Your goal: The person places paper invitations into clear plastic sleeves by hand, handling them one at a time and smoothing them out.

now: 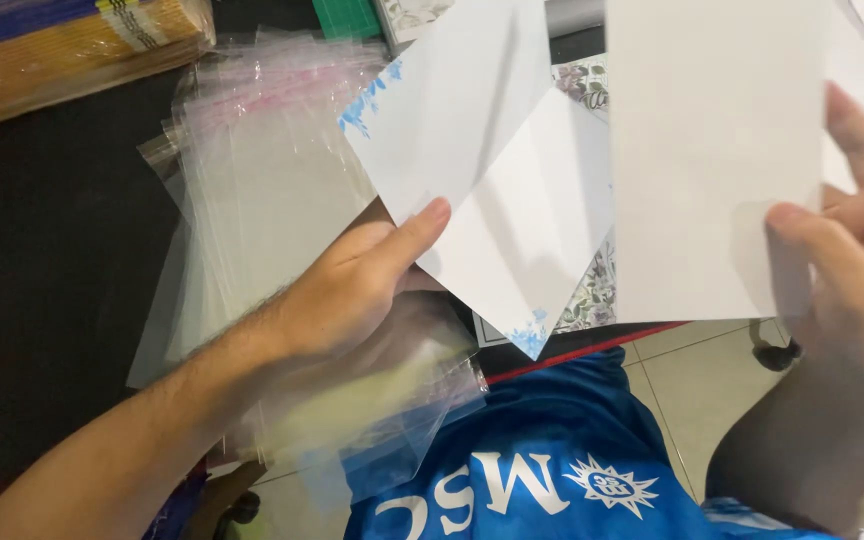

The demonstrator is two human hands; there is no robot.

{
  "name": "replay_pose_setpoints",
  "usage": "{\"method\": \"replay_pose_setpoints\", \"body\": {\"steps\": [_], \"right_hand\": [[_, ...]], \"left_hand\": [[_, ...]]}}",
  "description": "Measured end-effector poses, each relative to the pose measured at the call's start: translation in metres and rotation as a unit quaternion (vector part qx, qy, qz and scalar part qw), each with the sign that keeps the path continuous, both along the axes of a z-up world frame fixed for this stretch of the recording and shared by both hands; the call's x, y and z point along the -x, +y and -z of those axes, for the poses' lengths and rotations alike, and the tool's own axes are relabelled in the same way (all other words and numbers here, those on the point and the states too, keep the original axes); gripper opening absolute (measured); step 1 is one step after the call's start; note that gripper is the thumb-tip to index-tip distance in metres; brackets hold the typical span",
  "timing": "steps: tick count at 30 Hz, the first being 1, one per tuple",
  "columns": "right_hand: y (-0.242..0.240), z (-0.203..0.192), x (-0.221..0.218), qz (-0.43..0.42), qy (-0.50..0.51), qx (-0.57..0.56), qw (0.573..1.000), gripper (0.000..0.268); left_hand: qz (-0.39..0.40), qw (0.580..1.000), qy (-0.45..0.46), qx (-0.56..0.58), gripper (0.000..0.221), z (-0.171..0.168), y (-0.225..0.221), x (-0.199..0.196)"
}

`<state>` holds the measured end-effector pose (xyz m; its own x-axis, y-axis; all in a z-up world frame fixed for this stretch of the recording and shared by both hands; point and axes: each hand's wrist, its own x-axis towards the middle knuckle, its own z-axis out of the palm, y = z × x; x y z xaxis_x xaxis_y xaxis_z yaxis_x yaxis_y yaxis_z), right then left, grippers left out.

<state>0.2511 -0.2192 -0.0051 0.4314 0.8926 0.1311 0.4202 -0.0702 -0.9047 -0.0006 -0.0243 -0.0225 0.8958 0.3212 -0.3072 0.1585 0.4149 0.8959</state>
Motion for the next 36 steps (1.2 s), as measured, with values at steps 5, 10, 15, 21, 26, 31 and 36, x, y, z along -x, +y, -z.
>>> {"method": "replay_pose_setpoints", "body": {"steps": [5, 10, 15, 21, 26, 31, 36], "right_hand": [[-0.006, 0.035, 0.017, -0.065, 0.228, -0.047, 0.97, 0.105], [-0.002, 0.03, 0.049, -0.036, 0.212, -0.031, 0.976, 0.085], [0.001, 0.026, 0.065, -0.049, 0.219, -0.003, 0.975, 0.087], [0.016, 0.013, 0.076, -0.106, 0.268, -0.019, 0.957, 0.082], [0.016, 0.022, 0.075, -0.068, 0.276, -0.038, 0.958, 0.089], [0.013, 0.033, 0.071, 0.009, 0.18, -0.058, 0.982, 0.081], [0.013, 0.035, 0.068, -0.002, 0.137, -0.058, 0.989, 0.081]], "left_hand": [[0.035, 0.999, 0.02, 0.028, 0.067, 0.003, -0.002, -0.001], [0.073, 0.991, -0.072, -0.085, 0.091, -0.005, -0.005, 0.003], [0.077, 0.996, -0.035, -0.038, 0.096, -0.01, -0.007, 0.002], [0.011, 1.0, 0.0, 0.005, 0.102, -0.011, -0.01, -0.009], [-0.057, 0.964, -0.037, -0.258, 0.043, 0.001, -0.007, -0.006], [-0.088, 0.974, -0.006, -0.21, 0.063, 0.002, -0.007, -0.003], [-0.074, 0.961, 0.001, -0.268, 0.071, 0.005, -0.008, -0.002]]}}
